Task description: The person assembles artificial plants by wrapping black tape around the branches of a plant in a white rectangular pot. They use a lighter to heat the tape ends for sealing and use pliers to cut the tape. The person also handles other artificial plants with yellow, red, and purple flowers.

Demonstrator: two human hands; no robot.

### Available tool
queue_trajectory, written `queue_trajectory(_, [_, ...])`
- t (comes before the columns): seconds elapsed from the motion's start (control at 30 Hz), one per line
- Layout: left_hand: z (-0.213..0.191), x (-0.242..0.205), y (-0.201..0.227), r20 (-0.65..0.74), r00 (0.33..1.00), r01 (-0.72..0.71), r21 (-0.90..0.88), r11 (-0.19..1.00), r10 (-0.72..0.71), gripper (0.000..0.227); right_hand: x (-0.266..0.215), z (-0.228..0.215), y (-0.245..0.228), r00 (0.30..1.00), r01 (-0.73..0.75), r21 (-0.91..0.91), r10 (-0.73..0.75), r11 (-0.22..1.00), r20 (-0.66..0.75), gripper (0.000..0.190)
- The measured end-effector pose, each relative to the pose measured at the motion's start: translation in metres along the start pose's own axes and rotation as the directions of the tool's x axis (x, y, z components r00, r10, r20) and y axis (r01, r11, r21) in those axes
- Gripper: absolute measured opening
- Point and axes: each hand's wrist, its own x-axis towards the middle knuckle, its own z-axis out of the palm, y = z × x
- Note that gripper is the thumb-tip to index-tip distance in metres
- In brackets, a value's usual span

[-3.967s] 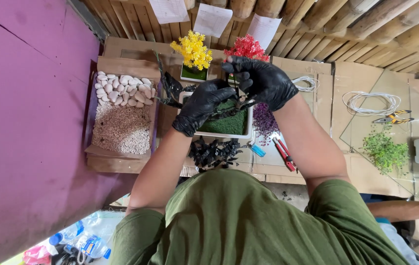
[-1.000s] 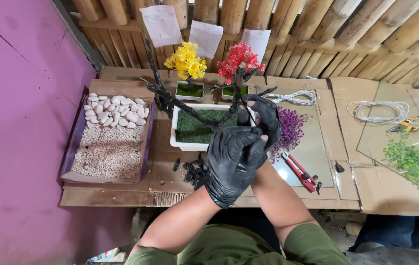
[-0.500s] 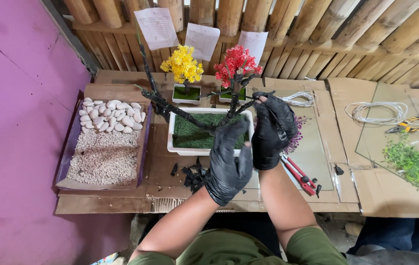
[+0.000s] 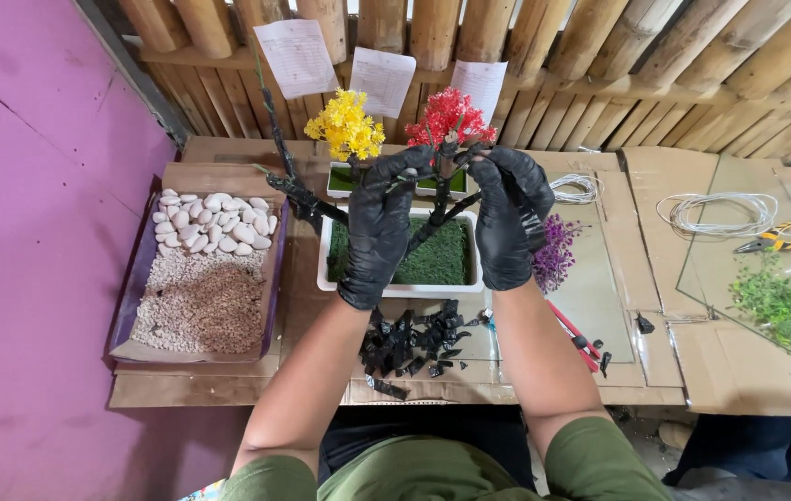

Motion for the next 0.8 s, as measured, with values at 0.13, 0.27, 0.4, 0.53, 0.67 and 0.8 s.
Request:
queue_trajectory(0.13, [0.003,0.014,-0.011,0.009,0.999,-0.052,-0.045,0.998,0.052,0.024,0.013,0.002,0.039,1.0,-0.008,0.063,0.008,0.998,-0.005,0.016])
queue_trajectory(0.27, [-0.005,0.024,-0.015,0.045,0.998,-0.029,-0.235,0.972,0.04,0.037,0.023,0.012,0.049,0.997,-0.062,0.127,0.055,0.99,0.062,0.017])
queue_trajectory(0.4, [-0.013,0.046,-0.004,0.286,0.951,-0.216,0.338,0.916,0.119,0.017,0.033,0.017,0.047,0.958,-0.125,0.053,0.106,0.991,0.266,0.014])
queue_trajectory(0.53, [-0.029,0.066,0.014,0.569,0.758,-0.596,0.403,0.694,0.32,0.029,0.048,0.0,0.064,0.874,-0.168,0.084,0.109,0.982,0.474,0.02])
queue_trajectory(0.67, [-0.02,0.089,-0.014,0.349,0.931,0.004,0.273,0.962,-0.103,0.023,0.054,0.019,0.025,0.837,-0.241,0.104,0.153,0.965,0.526,0.021])
queue_trajectory(0.8, [-0.037,0.099,-0.02,0.585,0.787,-0.474,0.373,0.798,0.194,0.029,0.057,0.026,0.016,0.738,-0.407,0.133,0.24,0.904,0.63,0.025])
